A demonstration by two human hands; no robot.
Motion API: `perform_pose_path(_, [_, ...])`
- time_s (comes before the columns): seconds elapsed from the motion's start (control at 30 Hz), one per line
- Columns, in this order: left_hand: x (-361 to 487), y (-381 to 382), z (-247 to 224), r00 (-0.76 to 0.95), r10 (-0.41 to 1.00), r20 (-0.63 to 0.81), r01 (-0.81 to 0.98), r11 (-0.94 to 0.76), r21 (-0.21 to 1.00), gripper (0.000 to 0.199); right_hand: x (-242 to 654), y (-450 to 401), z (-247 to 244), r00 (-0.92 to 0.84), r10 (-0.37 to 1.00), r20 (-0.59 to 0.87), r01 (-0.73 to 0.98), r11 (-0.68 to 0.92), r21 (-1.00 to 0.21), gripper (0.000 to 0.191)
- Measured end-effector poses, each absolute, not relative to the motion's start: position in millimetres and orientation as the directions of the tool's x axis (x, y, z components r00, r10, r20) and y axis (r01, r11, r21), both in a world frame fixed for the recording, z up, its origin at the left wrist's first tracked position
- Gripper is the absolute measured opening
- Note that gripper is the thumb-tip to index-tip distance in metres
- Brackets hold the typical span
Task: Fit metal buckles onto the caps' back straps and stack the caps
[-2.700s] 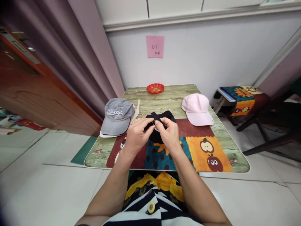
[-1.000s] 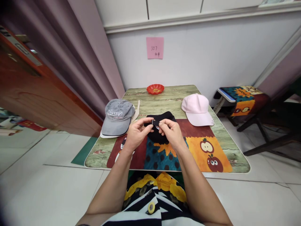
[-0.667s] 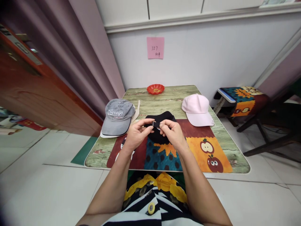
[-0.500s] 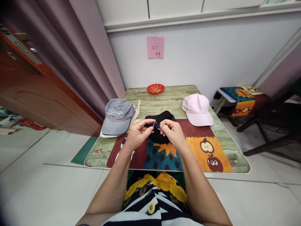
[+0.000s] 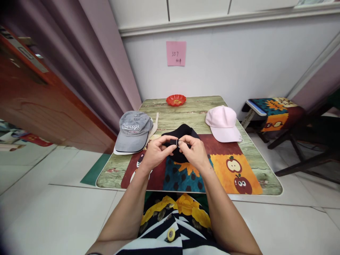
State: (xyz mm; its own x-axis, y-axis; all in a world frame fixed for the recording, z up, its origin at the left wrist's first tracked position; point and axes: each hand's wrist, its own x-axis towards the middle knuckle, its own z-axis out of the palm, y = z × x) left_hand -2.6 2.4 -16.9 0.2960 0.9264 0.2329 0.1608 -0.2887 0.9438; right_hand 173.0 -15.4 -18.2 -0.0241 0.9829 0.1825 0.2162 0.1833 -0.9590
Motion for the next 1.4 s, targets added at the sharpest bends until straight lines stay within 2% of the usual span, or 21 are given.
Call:
perform_pose_path(0.13, [0.7, 0.4, -14.5, 0.259, 0.942, 0.213, 0.129, -0.252, 0.959, 0.031, 173.3, -17.1, -17.4, 0.005, 0.976, 0.217, 0.324, 0.203, -0.924, 0.022])
perform_pose_path(0.3, [4.7, 1.4, -13.8, 0.174, 0.958, 0.227, -0.065, -0.219, 0.973, 0.028, 170.8, -18.7, -17.3, 0.008, 0.969, 0.248, 0.272, 0.237, -0.933, 0.017])
perform_pose_path(0.47, [5.4, 2.5, -14.2, 0.174, 0.971, 0.166, -0.136, -0.143, 0.98, 0.032, 168.4, -20.3, -15.6, -0.066, 0.941, 0.331, 0.293, 0.335, -0.895, 0.041])
perform_pose_path(0.7, [8.0, -0.7, -11.6, 0.169, 0.98, 0.106, -0.198, -0.072, 0.978, 0.036, 165.0, -20.0, -17.4, -0.03, 0.842, 0.538, 0.478, 0.485, -0.732, 0.024])
perform_pose_path(0.8, [5.6, -1.5, -8.4, 0.142, 0.984, 0.109, -0.195, -0.08, 0.977, 0.037, 164.7, -20.3, -16.8, -0.013, 0.826, 0.564, 0.527, 0.485, -0.698, 0.021])
perform_pose_path(1.03, [-6.9, 0.7, -4.9, 0.077, 0.989, 0.127, -0.166, -0.113, 0.98, 0.036, 168.7, -20.7, -13.2, 0.041, 0.871, 0.489, 0.545, 0.391, -0.742, 0.018])
perform_pose_path(1.13, [-5.9, -0.4, -2.8, 0.139, 0.983, 0.124, -0.138, -0.104, 0.985, 0.034, 166.6, -21.3, -11.8, 0.006, 0.863, 0.505, 0.52, 0.429, -0.739, 0.02])
perform_pose_path(1.27, [-2.7, -0.2, -3.9, 0.265, 0.961, 0.076, -0.022, -0.073, 0.997, 0.042, 165.2, -21.3, -12.1, -0.037, 0.848, 0.528, 0.487, 0.477, -0.732, 0.026])
perform_pose_path(1.4, [-5.8, 5.6, -11.2, 0.259, 0.965, 0.041, 0.005, -0.044, 0.999, 0.039, 175.8, -17.6, -17.9, -0.078, 0.85, 0.521, 0.539, 0.476, -0.695, 0.035])
